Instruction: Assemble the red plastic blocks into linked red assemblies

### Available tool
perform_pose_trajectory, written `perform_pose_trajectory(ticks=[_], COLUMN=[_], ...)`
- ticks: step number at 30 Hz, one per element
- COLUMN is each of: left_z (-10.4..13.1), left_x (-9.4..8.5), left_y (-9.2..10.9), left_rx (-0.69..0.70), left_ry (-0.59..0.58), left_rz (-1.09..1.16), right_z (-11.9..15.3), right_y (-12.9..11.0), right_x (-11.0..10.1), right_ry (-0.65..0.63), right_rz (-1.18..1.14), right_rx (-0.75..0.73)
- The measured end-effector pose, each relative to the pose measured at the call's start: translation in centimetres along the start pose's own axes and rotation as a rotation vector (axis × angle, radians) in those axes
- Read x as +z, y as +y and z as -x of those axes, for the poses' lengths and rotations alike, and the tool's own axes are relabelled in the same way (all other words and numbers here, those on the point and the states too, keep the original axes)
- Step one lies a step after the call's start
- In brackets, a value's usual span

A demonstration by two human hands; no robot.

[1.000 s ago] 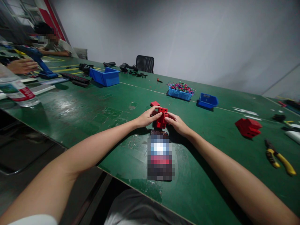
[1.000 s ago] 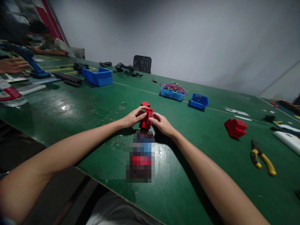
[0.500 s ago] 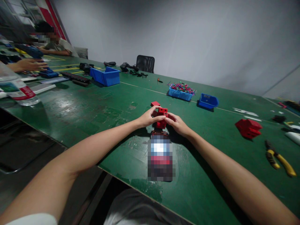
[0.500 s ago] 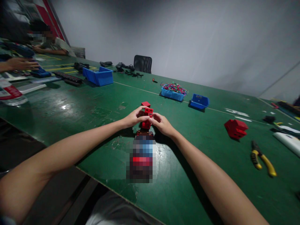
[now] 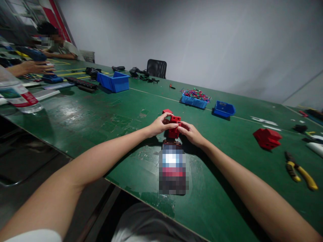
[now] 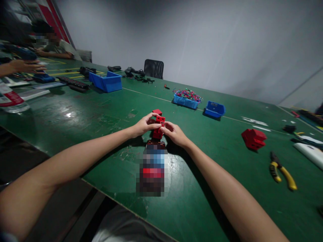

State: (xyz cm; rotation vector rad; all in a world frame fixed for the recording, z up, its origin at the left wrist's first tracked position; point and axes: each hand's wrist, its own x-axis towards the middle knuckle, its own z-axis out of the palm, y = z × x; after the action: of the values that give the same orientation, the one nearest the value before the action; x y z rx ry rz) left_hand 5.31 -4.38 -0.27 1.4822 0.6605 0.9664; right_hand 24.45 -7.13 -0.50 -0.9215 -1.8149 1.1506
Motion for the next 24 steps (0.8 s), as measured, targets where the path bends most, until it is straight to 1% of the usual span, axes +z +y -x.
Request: perform_pose_trajectory(ticks=[3, 5, 8, 11, 13, 14, 16, 19, 21, 23, 24], left_z=[0.2, 0.2, -0.1, -0.5, -0.7, -0.7, -0.8, -1.2, -1.5, -1.8, -1.9], left_x=[0.1, -0.1, -0.9, -2.1, -2.9, -3.2, -3.8, -4.4, -4.7, -5.0, -5.1], left_y=[-0.1, -0.1, -0.3, -0.7, -1.0, -1.1, -1.3, -1.5, -1.6, -1.6, -1.6], left_rx=[0.024, 0.060, 0.129, 0.176, 0.193, 0.204, 0.206, 0.212, 0.225, 0.226, 0.212], left_ry=[0.017, 0.018, 0.016, 0.111, 0.097, 0.054, -0.065, -0.118, -0.121, -0.037, -0.018], left_rz=[-0.076, -0.214, -0.518, -0.805, -1.022, -1.098, -1.179, -1.217, -1.225, -1.223, -1.233], right_z=[0.0, 0.0, -0.1, -0.1, -0.1, -0.1, -0.1, -0.1, -0.1, -0.1, 0.0], right_y=[0.0, -0.1, -0.1, -0.2, -0.2, -0.2, -0.2, -0.2, -0.3, -0.5, -0.6], right_x=[0.1, 0.1, 0.0, 0.0, 0.0, 0.0, 0.0, 0.1, 0.1, 0.2, 0.3], right_ry=[-0.007, 0.000, 0.005, 0.010, 0.017, 0.019, 0.021, 0.025, 0.030, 0.038, 0.041], right_rz=[-0.017, -0.013, 0.015, 0.034, 0.038, 0.037, 0.032, 0.024, 0.036, 0.059, 0.069], right_rx=[0.000, 0.017, 0.047, 0.050, 0.045, 0.044, 0.043, 0.044, 0.049, 0.058, 0.064])
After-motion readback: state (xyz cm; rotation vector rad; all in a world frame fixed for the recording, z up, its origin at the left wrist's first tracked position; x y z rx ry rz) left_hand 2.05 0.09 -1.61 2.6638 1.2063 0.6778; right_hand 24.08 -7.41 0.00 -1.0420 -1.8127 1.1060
